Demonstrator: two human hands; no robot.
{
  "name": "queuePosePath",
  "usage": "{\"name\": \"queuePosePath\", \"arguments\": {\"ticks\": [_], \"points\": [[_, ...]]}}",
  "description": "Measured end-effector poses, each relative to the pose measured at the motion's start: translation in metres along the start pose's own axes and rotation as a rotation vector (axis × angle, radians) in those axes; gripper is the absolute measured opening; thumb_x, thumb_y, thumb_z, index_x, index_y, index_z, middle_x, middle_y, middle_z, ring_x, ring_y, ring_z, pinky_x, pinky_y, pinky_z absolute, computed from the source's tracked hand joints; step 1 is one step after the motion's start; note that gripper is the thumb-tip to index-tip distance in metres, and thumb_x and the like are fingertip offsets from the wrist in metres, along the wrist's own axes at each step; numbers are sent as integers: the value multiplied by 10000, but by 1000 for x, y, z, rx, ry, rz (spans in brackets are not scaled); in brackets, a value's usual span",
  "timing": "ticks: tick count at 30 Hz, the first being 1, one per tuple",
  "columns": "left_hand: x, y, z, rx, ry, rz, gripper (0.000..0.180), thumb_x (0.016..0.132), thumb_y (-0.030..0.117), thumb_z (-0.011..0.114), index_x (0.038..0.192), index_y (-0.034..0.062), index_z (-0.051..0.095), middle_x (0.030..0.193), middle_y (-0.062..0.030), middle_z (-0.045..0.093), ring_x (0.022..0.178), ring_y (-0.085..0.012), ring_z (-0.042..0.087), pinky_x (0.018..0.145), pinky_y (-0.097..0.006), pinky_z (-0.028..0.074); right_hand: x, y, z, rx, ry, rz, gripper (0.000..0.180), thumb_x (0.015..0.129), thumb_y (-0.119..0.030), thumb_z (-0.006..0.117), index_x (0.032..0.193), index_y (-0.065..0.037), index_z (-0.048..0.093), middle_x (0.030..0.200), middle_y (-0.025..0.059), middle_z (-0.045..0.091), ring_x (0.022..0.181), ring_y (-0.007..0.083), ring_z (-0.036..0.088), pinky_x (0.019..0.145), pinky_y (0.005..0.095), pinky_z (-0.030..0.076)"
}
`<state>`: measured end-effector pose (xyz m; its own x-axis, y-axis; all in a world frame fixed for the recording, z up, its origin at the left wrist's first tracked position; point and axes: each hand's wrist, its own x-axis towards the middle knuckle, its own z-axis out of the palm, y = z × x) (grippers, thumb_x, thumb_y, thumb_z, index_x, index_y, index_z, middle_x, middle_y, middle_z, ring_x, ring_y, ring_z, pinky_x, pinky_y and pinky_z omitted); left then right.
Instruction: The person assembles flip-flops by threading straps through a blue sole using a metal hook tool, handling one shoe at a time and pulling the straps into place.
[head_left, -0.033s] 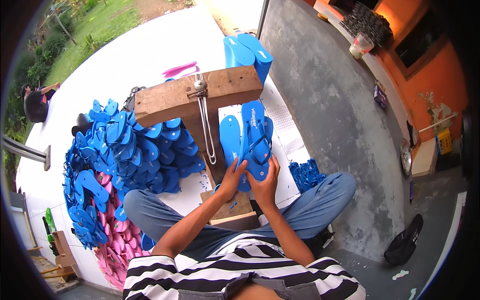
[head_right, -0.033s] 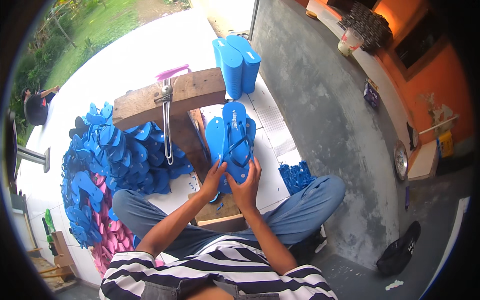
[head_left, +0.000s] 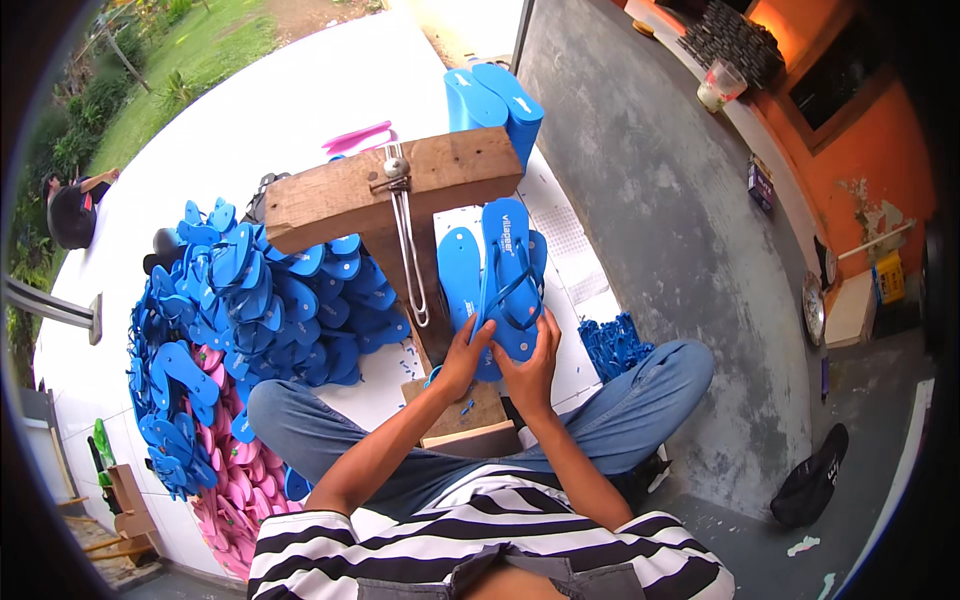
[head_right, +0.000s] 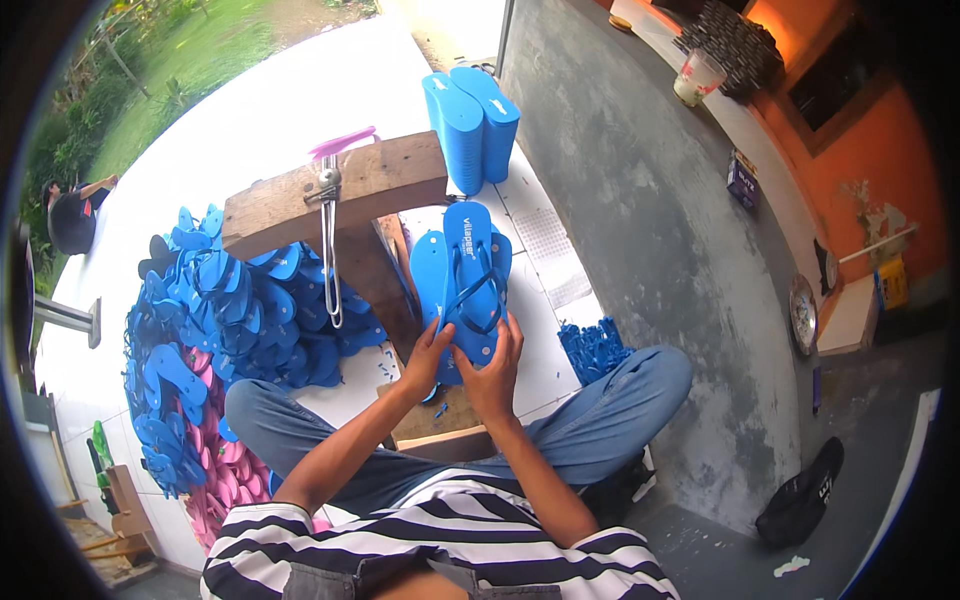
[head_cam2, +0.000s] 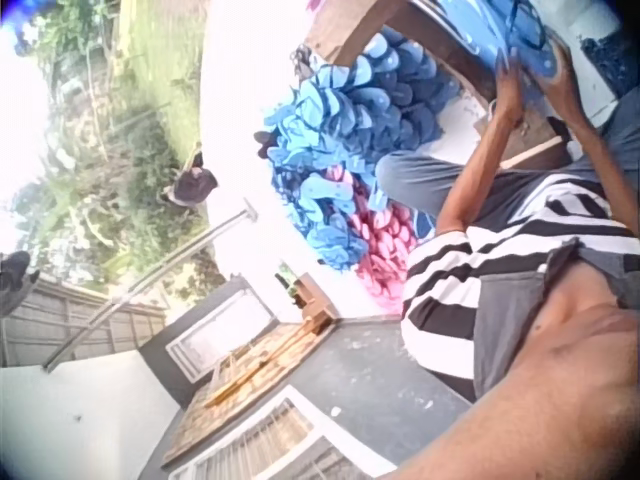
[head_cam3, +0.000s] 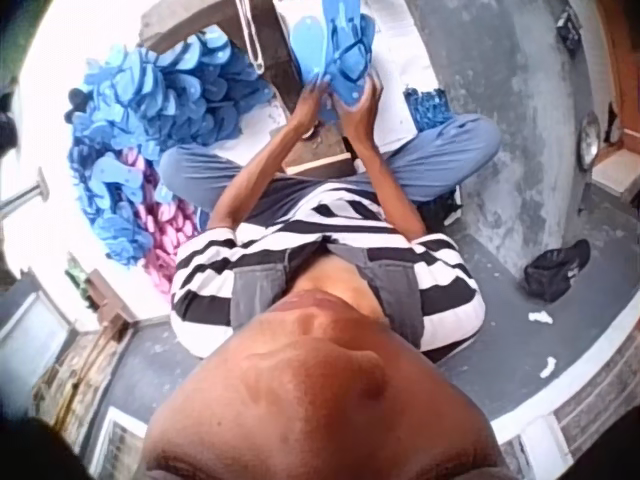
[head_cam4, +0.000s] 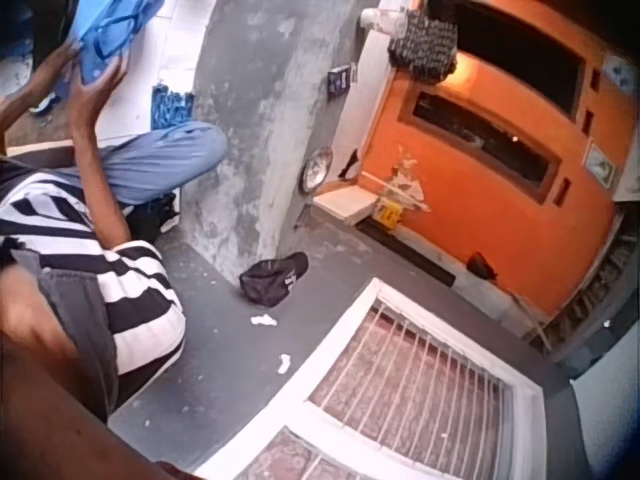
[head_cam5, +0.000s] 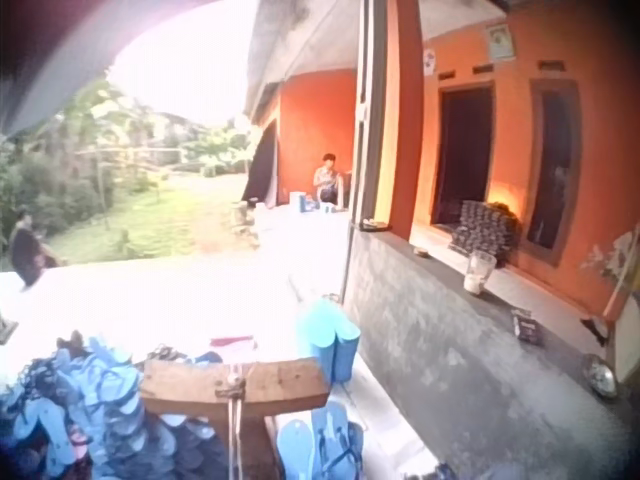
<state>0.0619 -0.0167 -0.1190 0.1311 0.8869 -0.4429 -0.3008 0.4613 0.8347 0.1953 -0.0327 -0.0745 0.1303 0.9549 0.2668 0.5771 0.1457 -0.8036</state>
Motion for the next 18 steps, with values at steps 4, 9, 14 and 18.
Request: {"name": "queuePosePath", "arguments": {"ticks": [4, 9, 14, 18], "points": [[-5, -8, 5, -278, -67, -17, 526, 971, 395, 597, 1357, 51, 498, 1205, -53, 618, 1101, -144, 576, 943, -304, 473, -6, -4, -10, 10, 3, -51, 813, 713, -172, 848, 1356, 20, 388, 1356, 243, 398, 1261, 409, 434, 1022, 469, 419], [-10, -6, 12, -400, -154, -59, 458, 986, 350, 582, 1346, 74, 511, 1183, -46, 644, 1069, -143, 610, 915, -307, 504, -5, -6, -36, -53, -74, -136, 843, 685, -168, 863, 1355, 11, 383, 1338, 248, 401, 1237, 408, 444, 995, 468, 438], [-17, -5, 20, -302, -106, 1, 410, 967, 324, 621, 1279, 62, 576, 1121, -25, 652, 992, -109, 601, 861, -277, 492, -25, -12, -30, -16, -31, -29, 795, 720, -144, 854, 1349, 10, 394, 1369, 253, 358, 1280, 411, 390, 1047, 484, 374], [-25, 34, 9, 165, -173, 4, 417, 924, 262, 684, 1272, 50, 597, 1082, -24, 645, 962, -91, 573, 858, -267, 463, -46, 11, -27, 133, -29, 18, 779, 749, -160, 846, 1351, -16, 373, 1357, 223, 353, 1279, 368, 381, 1040, 458, 365]]}}
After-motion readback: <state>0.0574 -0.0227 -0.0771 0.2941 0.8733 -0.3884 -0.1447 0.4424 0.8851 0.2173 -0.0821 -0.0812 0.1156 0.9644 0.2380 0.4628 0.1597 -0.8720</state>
